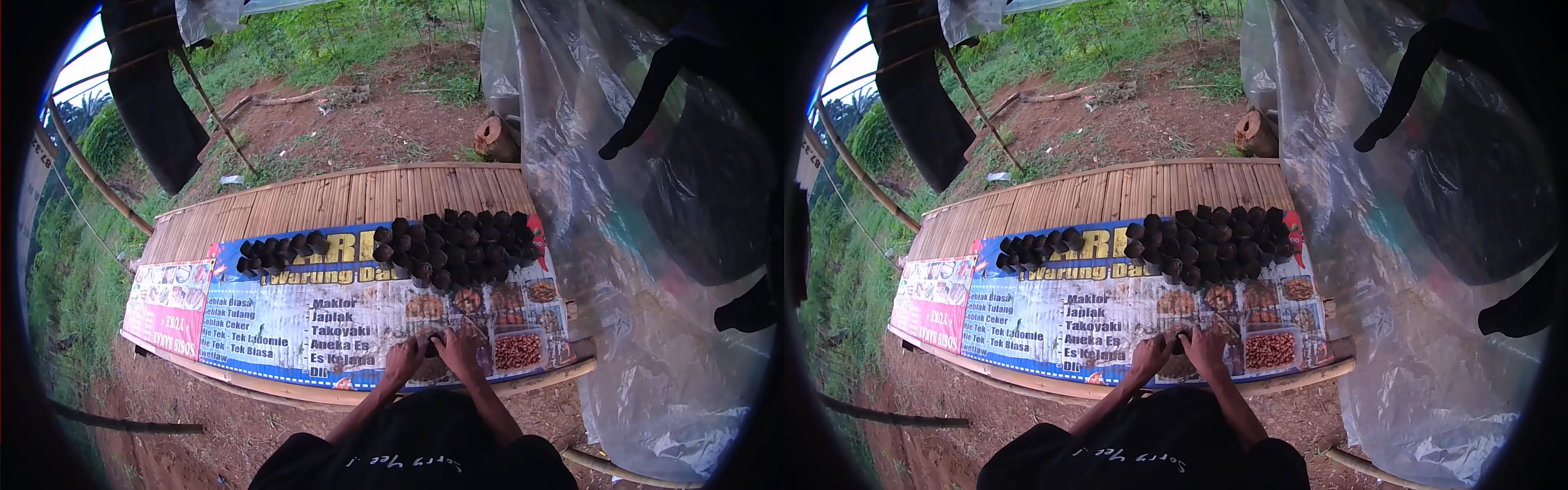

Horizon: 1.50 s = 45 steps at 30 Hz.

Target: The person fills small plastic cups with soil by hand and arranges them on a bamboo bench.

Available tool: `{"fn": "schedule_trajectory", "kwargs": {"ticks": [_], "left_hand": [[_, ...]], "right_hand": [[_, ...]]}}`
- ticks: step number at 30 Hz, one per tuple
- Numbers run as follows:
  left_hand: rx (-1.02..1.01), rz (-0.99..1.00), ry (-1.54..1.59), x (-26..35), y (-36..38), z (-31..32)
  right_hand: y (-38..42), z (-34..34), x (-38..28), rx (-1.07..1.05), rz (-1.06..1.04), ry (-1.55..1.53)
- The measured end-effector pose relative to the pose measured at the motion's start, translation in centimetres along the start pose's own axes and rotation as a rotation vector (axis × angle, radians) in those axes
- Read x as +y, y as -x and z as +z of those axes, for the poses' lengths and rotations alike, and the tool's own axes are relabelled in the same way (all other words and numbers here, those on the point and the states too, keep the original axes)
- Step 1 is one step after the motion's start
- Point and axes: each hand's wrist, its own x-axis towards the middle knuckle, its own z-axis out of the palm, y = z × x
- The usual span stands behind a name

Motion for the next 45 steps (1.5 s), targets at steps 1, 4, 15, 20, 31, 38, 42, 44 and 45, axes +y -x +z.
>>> {"fn": "schedule_trajectory", "kwargs": {"ticks": [1, 4, 15, 20, 31, 38, 42, 44, 45], "left_hand": [[0.006, 0.056, -0.052, -0.1, -0.3, 0.0], [-0.032, 0.128, -0.113, -0.8, -0.9, 0.1], [-0.07, 0.269, -0.101, -0.3, -2.0, -0.3], [-0.127, 0.201, -0.118, -1.1, -1.0, 0.5], [-0.04, 0.058, -0.052, 0.1, 0.1, 0.4], [0.02, 0.026, -0.093, 0.5, 1.0, 1.0], [-0.089, -0.006, -0.054, -0.1, 1.2, 1.5], [-0.07, 0.033, -0.069, -0.5, 1.4, 1.8], [-0.069, 0.014, -0.084, -0.4, 1.3, 1.5]], "right_hand": [[0.5, -0.2, -0.2, -0.044, 0.069, 0.048], [1.4, 1.0, 0.9, -0.056, 0.06, -0.004], [1.5, 0.5, 1.0, 0.064, 0.01, -0.132], [1.4, 1.8, 1.8, 0.149, -0.052, -0.152], [-0.7, 2.1, 1.4, 0.121, -0.073, -0.118], [-1.2, 1.8, 0.4, 0.12, -0.112, -0.054], [-1.8, 0.5, -0.3, 0.056, -0.129, -0.163], [-1.9, 1.3, 0.0, 0.1, -0.173, -0.092], [-2.0, 1.2, 0.1, 0.105, -0.171, -0.094]]}}
